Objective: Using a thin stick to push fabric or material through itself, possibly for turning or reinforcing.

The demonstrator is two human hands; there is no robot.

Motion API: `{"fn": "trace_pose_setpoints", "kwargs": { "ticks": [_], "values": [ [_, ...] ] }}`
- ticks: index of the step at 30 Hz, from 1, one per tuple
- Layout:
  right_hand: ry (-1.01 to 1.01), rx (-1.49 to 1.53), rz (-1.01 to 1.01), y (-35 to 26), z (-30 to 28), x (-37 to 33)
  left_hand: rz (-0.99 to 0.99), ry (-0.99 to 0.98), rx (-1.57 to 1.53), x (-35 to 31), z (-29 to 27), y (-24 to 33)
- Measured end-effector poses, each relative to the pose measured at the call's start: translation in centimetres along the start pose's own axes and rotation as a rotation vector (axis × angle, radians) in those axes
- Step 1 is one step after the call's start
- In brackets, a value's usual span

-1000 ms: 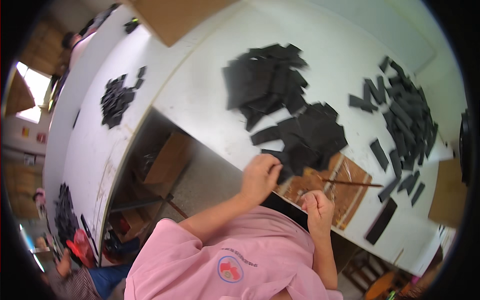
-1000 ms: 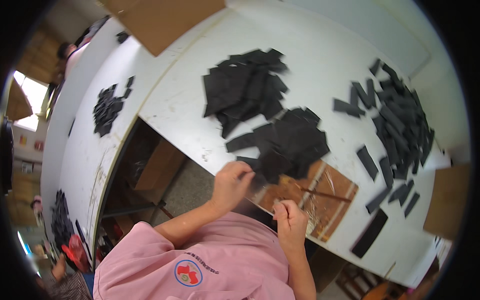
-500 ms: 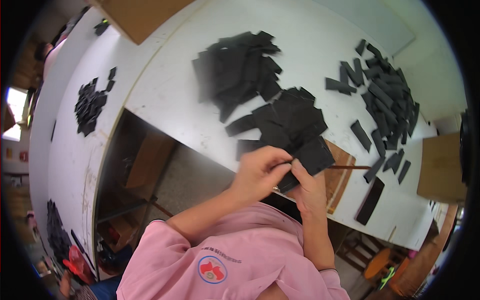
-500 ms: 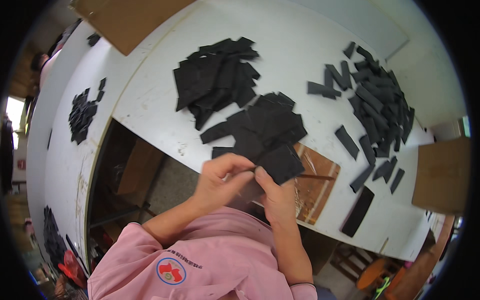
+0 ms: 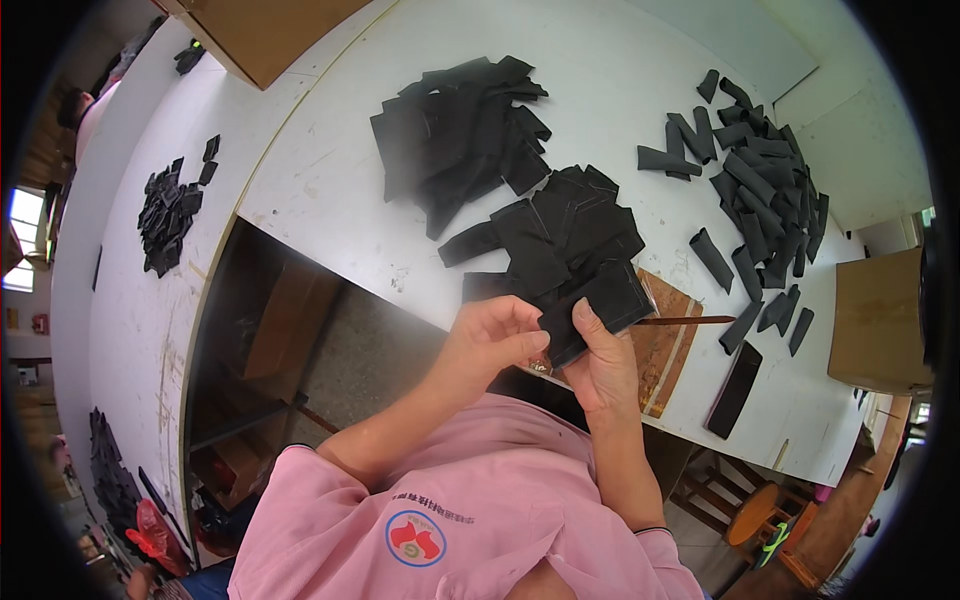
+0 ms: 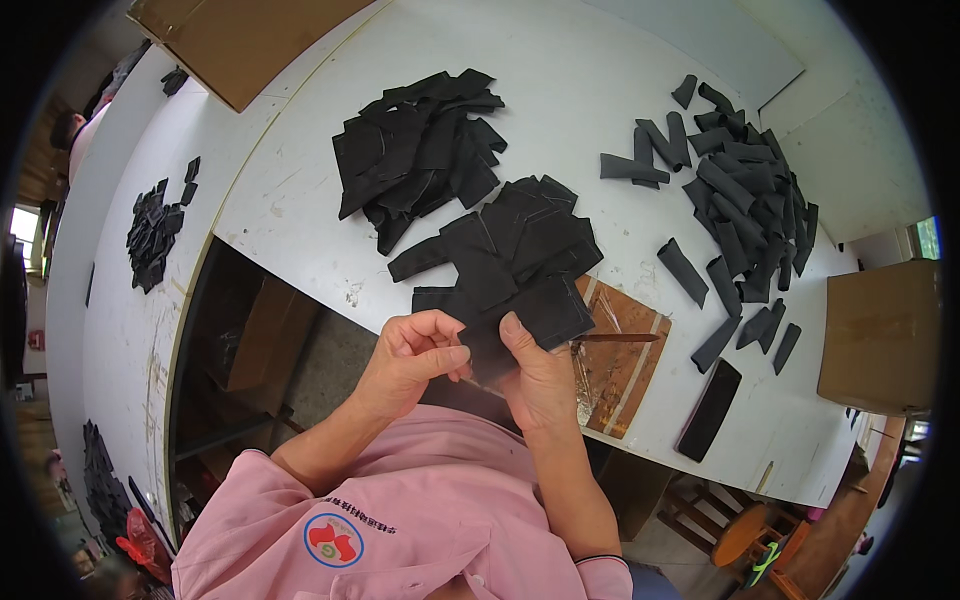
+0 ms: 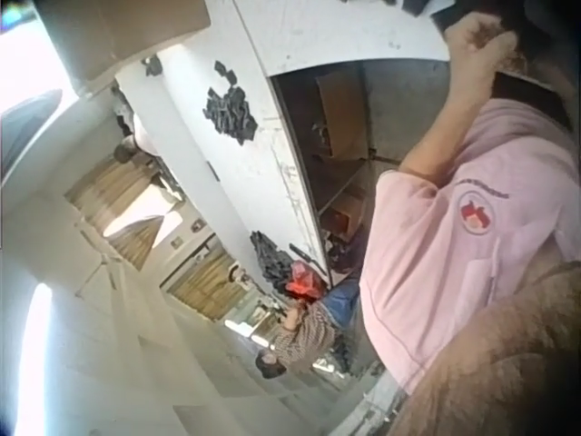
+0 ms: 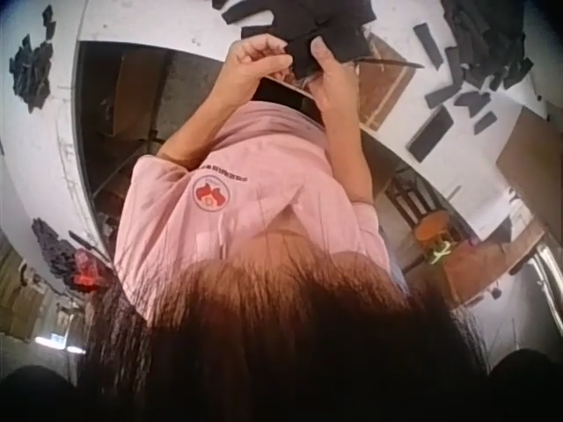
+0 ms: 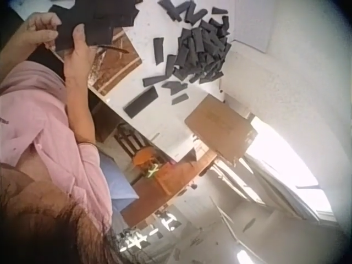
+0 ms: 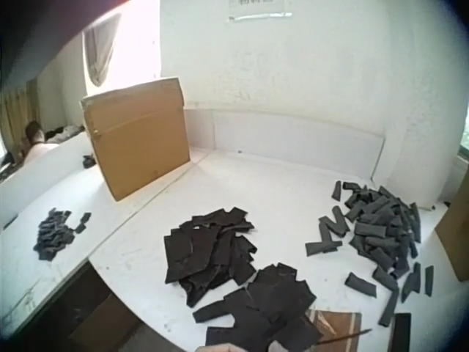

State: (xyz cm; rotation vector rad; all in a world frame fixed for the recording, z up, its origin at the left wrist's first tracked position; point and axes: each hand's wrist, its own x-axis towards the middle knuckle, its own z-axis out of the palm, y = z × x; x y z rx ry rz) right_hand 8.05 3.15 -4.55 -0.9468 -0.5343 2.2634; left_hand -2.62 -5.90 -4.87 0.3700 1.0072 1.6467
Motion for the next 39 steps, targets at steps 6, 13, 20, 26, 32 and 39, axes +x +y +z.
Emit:
{"fn": "trace_pose_setpoints", "kwargs": {
  "ticks": [6, 13, 20, 26, 32, 39],
  "values": [
    [-0.211, -0.106, 0.057, -0.1, -0.9, -0.2, 0.017, 0.001, 0.011, -0.1, 0.0, 0.1],
    [-0.228, -0.097, -0.033, 0.6, -0.5, -0.7, 0.094, 0.036, 0.086, -0.8, 1.0, 0.3],
    [-0.168, -0.085, -0.005, 0.8, 0.0, -0.7, 0.141, 0.006, 0.035, -0.9, 1.6, 1.0],
    [-0.105, -0.093, -0.039, 1.5, 0.5, -0.6, 0.141, 0.071, 0.103, -1.1, 1.1, 0.0],
    [-0.151, -0.235, -0.283, 2.1, -1.3, -0.5, 0.177, 0.138, 0.202, -0.8, 1.3, -1.0],
    [-0.365, -0.315, -0.173, 1.3, -2.7, -0.5, 0.424, 0.158, 0.435, -2.1, 1.8, -0.7]
  ]
}}
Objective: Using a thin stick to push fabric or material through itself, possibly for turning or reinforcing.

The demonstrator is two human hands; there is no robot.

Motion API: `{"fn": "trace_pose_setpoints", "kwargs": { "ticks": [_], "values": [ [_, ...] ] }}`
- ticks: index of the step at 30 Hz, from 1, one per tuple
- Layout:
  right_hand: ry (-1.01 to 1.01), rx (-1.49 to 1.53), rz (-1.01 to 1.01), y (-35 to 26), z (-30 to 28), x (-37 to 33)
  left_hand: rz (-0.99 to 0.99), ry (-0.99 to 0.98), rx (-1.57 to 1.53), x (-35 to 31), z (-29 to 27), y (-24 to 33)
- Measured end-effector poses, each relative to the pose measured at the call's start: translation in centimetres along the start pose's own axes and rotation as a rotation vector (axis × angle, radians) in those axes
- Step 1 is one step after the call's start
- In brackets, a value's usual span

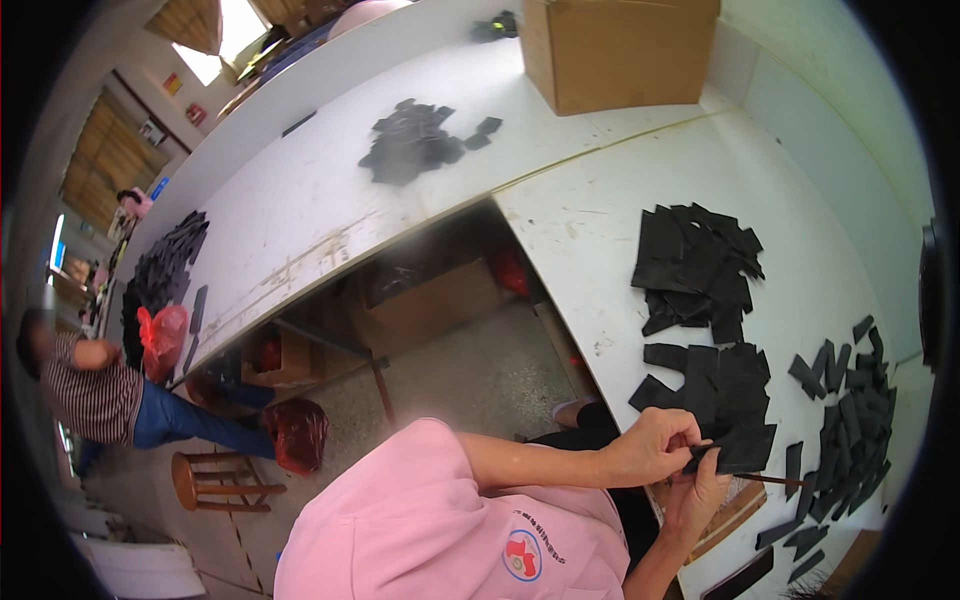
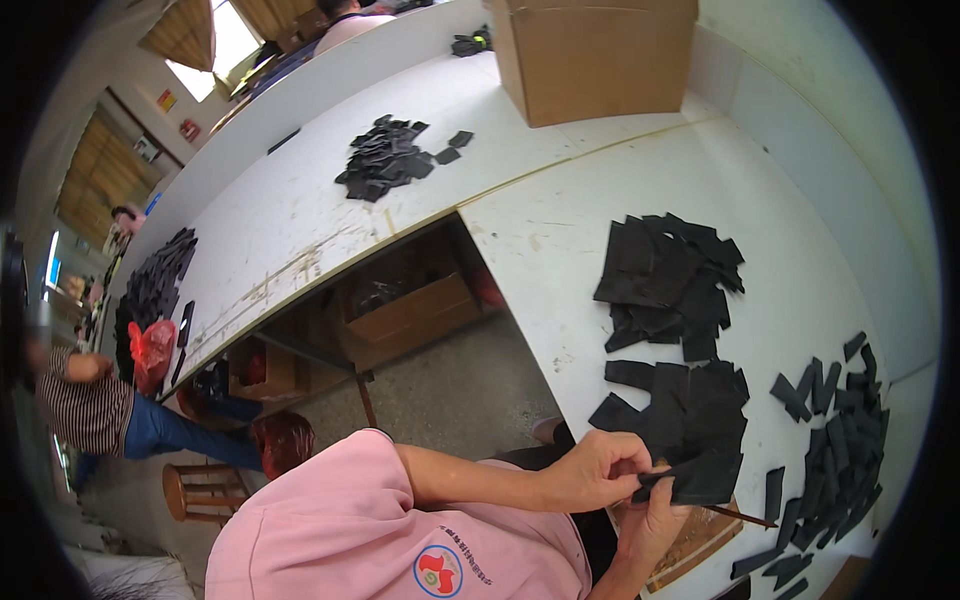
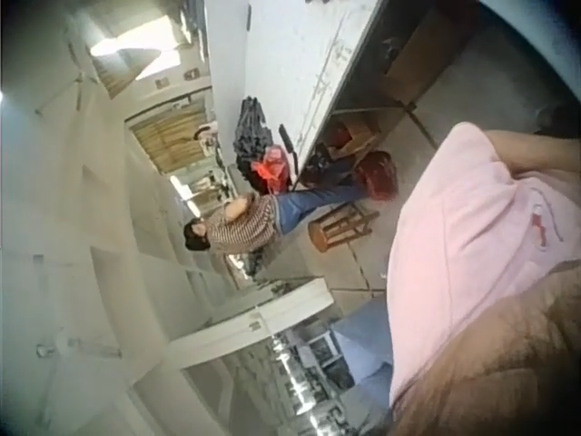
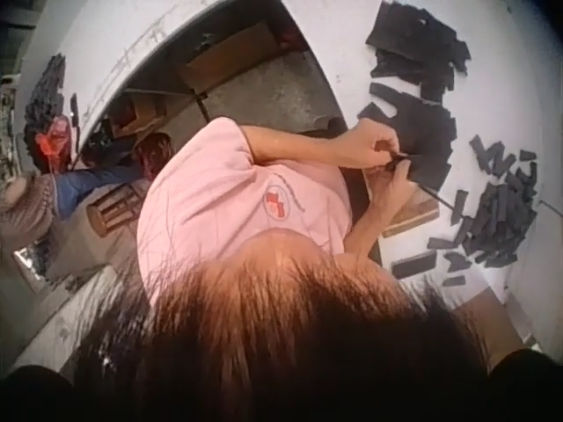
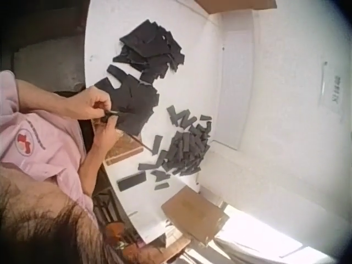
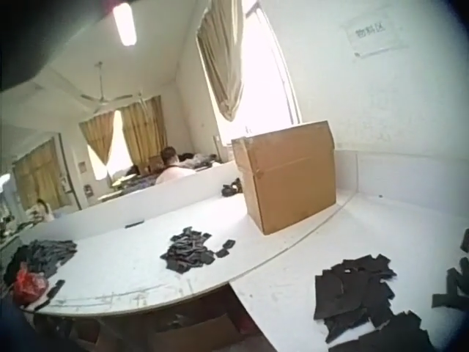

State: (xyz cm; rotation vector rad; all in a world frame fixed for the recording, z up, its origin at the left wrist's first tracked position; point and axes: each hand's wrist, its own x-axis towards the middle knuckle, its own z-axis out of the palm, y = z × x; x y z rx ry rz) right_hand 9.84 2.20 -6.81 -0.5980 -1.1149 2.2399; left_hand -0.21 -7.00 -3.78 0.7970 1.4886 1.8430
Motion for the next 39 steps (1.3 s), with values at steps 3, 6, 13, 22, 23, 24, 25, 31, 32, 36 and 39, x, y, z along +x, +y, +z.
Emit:
{"fn": "trace_pose_setpoints", "kwargs": {
  "ticks": [3, 6, 13, 22, 23, 24, 25, 31, 32, 36, 39],
  "values": [
    [0.049, -0.493, 0.242, -1.7, -0.5, 0.5, -0.156, -0.017, -0.097, -0.2, -0.2, 0.9],
    [0.072, -1.061, 0.291, -3.2, -1.5, -1.3, 0.115, 0.084, 0.201, -0.5, -0.7, 1.1],
    [0.093, -0.794, -0.458, -2.4, 1.4, -2.8, 0.274, 0.01, 0.308, -2.0, 0.8, 1.0],
    [0.069, -1.32, -0.709, 0.1, 0.5, -1.6, 0.404, 0.349, 0.249, -2.3, 1.4, 0.2],
    [0.164, -1.22, -0.661, 0.7, -0.6, -0.9, 0.165, 0.245, -0.031, -2.1, 1.0, 0.9],
    [0.253, -1.119, -0.61, 1.0, -0.5, -0.8, -0.073, 0.14, -0.309, -2.1, 0.7, 1.3],
    [0.289, -0.745, -0.454, 1.3, -0.4, -0.7, -0.029, 0.078, -0.458, -1.6, 0.7, 0.4],
    [-0.124, 0.107, 0.075, 0.5, -2.6, -1.4, -0.219, -0.122, -0.474, -2.1, 0.3, 1.5],
    [-0.155, 0.343, 0.176, 0.7, -2.7, -1.5, -0.195, -0.055, -0.327, -2.1, 0.6, 1.5],
    [-0.389, 0.514, 0.31, 0.0, -2.1, -1.7, -0.011, 0.144, 0.012, -1.8, 1.7, 0.9],
    [0.057, 0.288, 0.169, -0.3, -1.6, -2.1, 0.628, 0.417, 0.474, -2.5, 2.8, 0.5]
  ]
}}
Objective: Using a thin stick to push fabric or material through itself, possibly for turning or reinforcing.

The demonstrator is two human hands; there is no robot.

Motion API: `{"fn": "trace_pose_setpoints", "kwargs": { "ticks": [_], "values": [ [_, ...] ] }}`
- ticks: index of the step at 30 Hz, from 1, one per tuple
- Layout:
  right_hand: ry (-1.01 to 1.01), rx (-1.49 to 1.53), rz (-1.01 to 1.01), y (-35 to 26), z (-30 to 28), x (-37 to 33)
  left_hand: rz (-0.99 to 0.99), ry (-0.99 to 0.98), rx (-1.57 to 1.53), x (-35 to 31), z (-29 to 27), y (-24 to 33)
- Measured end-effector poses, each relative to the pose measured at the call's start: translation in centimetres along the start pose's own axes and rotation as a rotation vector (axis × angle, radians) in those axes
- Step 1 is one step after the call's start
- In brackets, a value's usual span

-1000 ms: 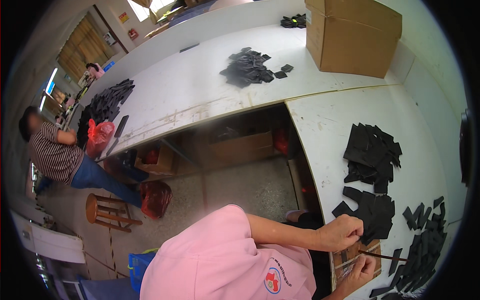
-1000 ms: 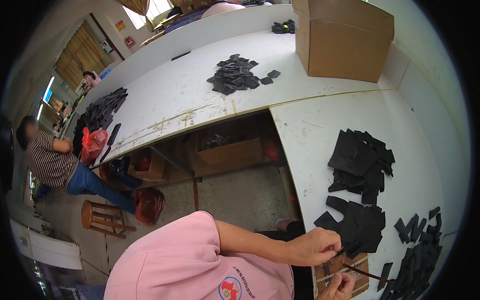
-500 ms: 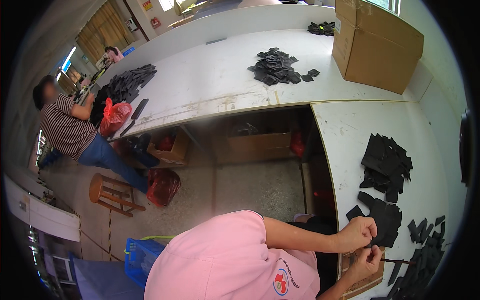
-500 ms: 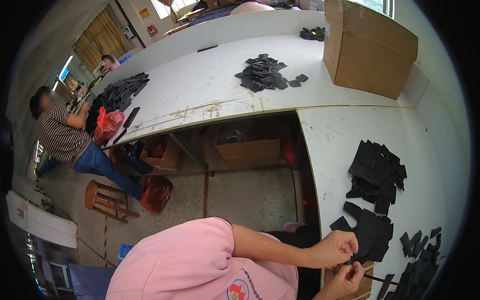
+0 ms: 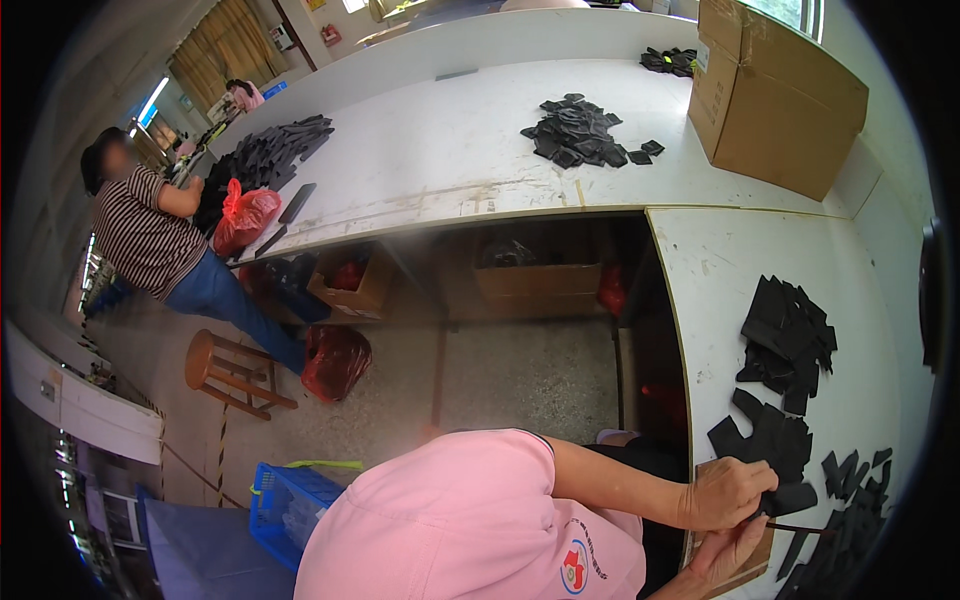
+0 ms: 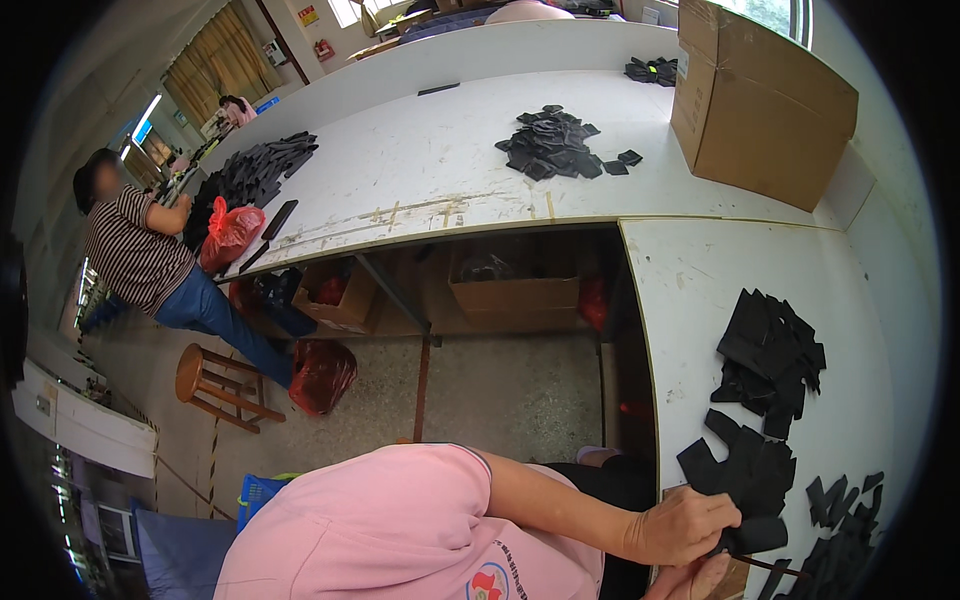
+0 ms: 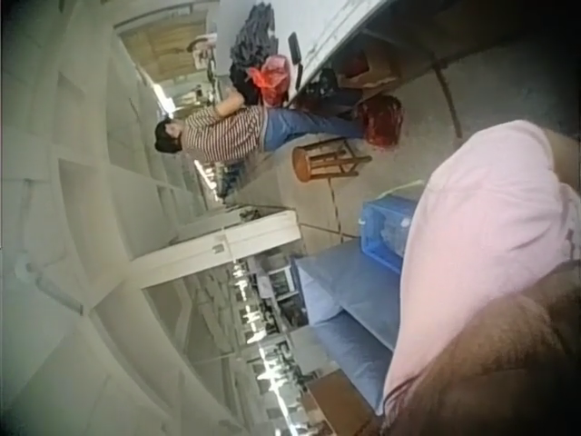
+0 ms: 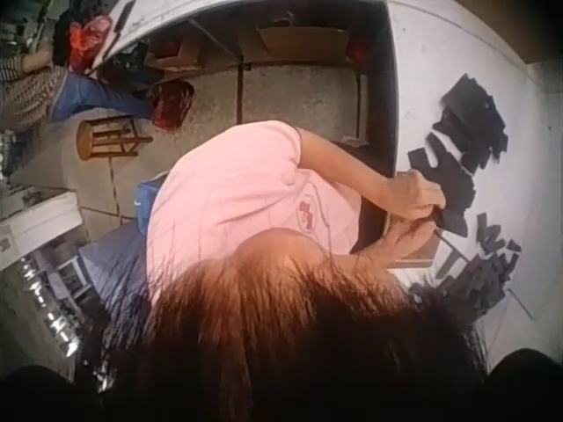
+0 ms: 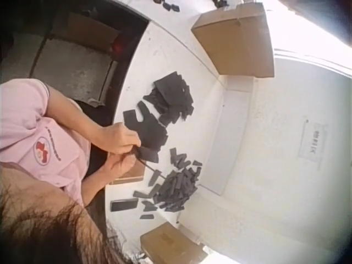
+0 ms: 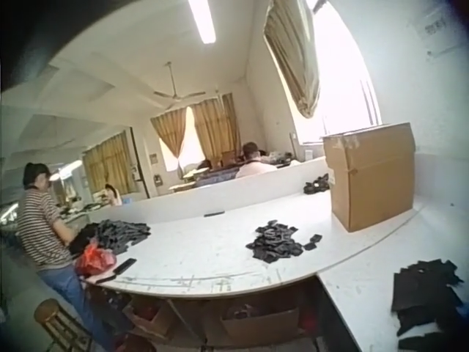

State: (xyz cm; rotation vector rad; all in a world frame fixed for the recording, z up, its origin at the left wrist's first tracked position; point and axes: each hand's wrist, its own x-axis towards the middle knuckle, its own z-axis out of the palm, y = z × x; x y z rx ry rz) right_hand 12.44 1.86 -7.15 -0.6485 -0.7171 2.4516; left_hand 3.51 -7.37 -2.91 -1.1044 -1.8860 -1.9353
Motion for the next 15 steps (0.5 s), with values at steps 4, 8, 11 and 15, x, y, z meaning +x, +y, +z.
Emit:
{"fn": "trace_pose_setpoints", "kwargs": {
  "ticks": [4, 8, 11, 15],
  "values": [
    [-0.187, -0.26, -0.182, -0.5, -0.8, 0.6, -0.231, -0.262, -0.405, 1.0, -1.2, -0.1],
    [-0.055, -0.024, -0.115, -0.2, -0.4, -0.2, -0.549, -0.486, -0.971, 1.4, -0.9, -0.6],
    [-0.105, -0.099, -0.211, -0.8, -0.9, -0.3, -0.903, -0.79, -1.509, 1.8, -2.2, 0.8],
    [-0.206, -0.259, -0.409, -1.7, -1.1, -0.7, -0.505, -0.703, -0.895, 0.7, -0.7, 1.0]
  ]
}}
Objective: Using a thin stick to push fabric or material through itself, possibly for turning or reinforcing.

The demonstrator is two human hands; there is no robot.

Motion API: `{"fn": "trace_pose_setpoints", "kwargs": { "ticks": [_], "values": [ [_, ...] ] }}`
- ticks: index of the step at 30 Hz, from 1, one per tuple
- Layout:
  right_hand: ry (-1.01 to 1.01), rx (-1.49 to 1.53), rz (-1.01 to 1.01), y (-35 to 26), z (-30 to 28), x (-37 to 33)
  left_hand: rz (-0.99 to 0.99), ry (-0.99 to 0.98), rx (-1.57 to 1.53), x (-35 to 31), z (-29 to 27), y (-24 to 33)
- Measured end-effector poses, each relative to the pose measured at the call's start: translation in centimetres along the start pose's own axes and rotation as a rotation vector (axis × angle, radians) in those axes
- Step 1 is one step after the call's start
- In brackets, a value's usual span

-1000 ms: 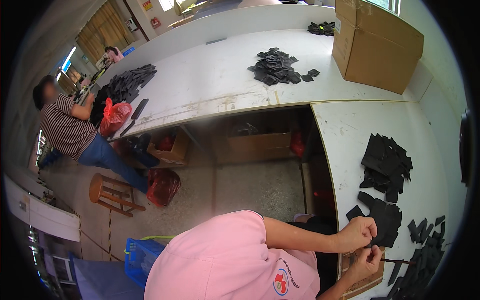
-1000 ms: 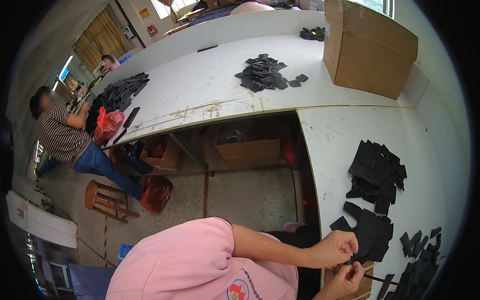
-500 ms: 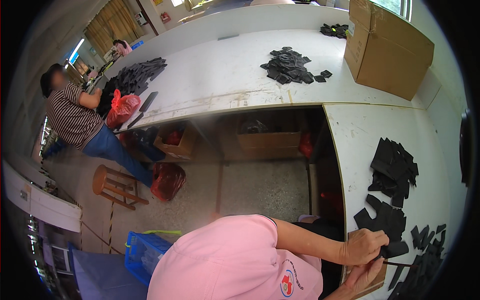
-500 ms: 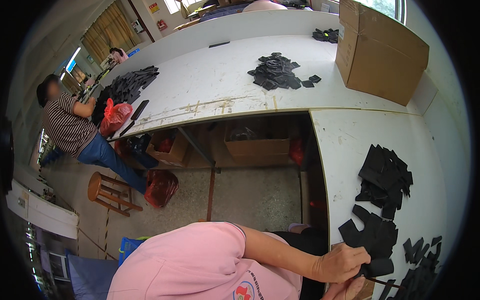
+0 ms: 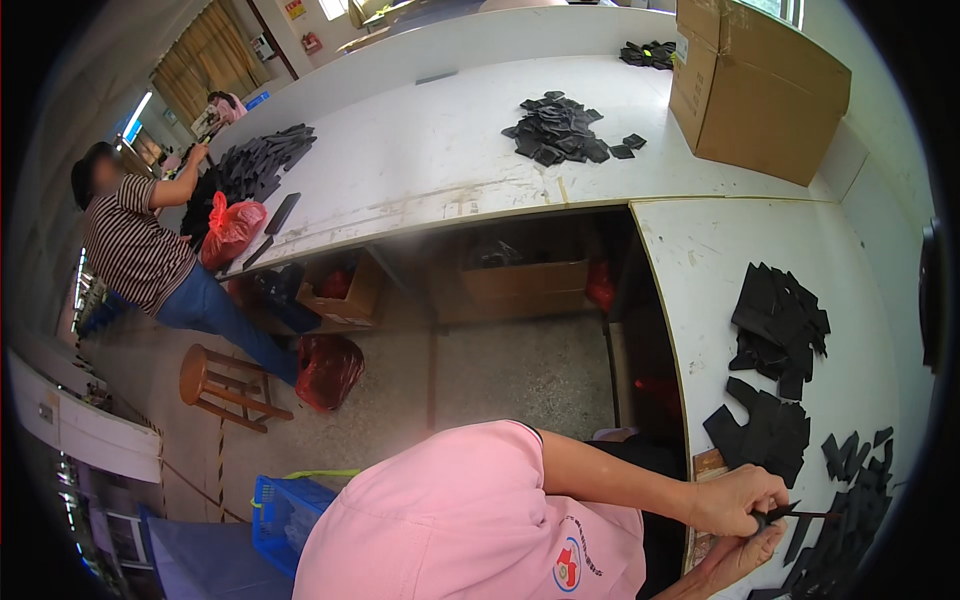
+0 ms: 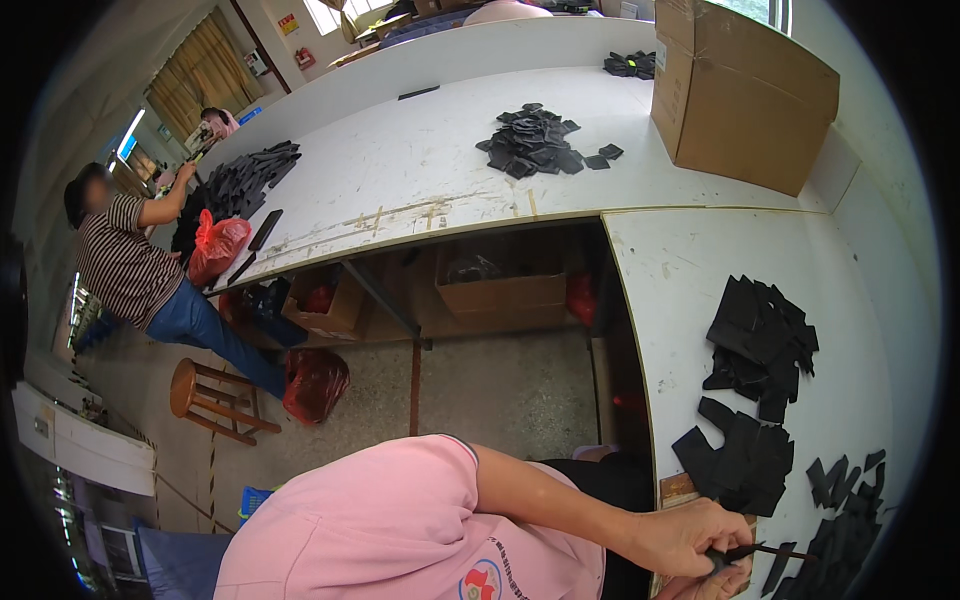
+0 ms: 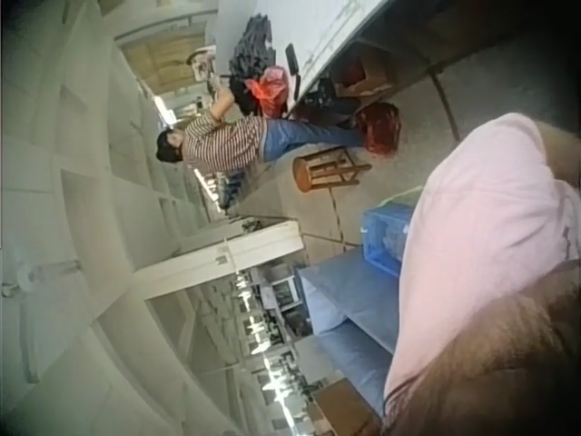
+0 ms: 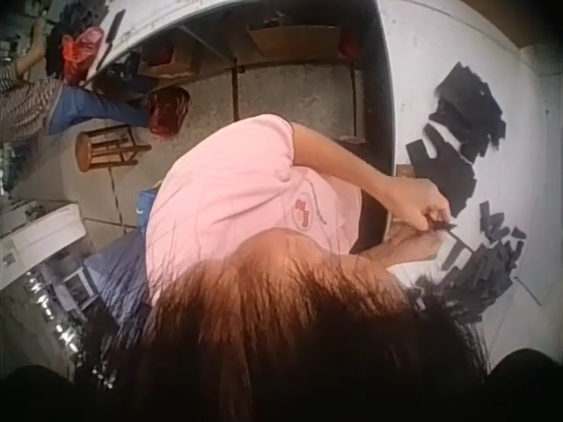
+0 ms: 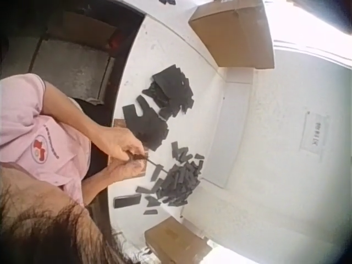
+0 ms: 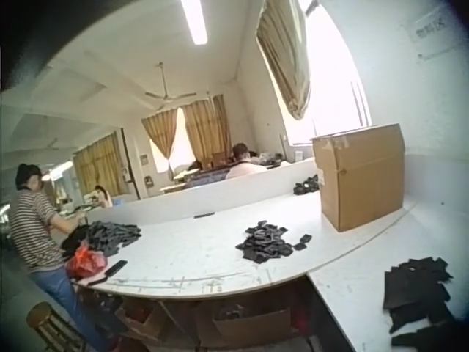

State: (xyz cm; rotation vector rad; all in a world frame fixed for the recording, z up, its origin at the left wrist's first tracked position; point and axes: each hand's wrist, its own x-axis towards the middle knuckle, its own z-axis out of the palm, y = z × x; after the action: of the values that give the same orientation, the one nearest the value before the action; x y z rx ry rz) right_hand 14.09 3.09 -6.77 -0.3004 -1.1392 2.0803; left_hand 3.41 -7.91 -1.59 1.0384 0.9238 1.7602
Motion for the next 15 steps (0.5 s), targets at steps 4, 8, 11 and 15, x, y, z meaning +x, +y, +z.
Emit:
{"fn": "trace_pose_setpoints", "kwargs": {
  "ticks": [4, 8, 11, 15],
  "values": [
    [0.117, -0.603, -0.208, -0.1, 0.1, 0.1, 0.297, 0.418, 0.304, 0.0, 1.1, -0.8],
    [0.209, -0.565, -0.218, -0.2, 1.3, -0.8, 0.348, 0.501, 0.464, -0.6, 2.2, -1.3],
    [0.28, -0.756, -0.289, -0.6, 2.1, -1.2, 0.296, 0.501, 0.444, -0.6, 2.5, -1.3],
    [0.304, -0.841, -0.352, -0.9, 2.0, -1.3, 0.288, 0.471, 0.417, -0.5, 2.8, -1.4]
  ]
}}
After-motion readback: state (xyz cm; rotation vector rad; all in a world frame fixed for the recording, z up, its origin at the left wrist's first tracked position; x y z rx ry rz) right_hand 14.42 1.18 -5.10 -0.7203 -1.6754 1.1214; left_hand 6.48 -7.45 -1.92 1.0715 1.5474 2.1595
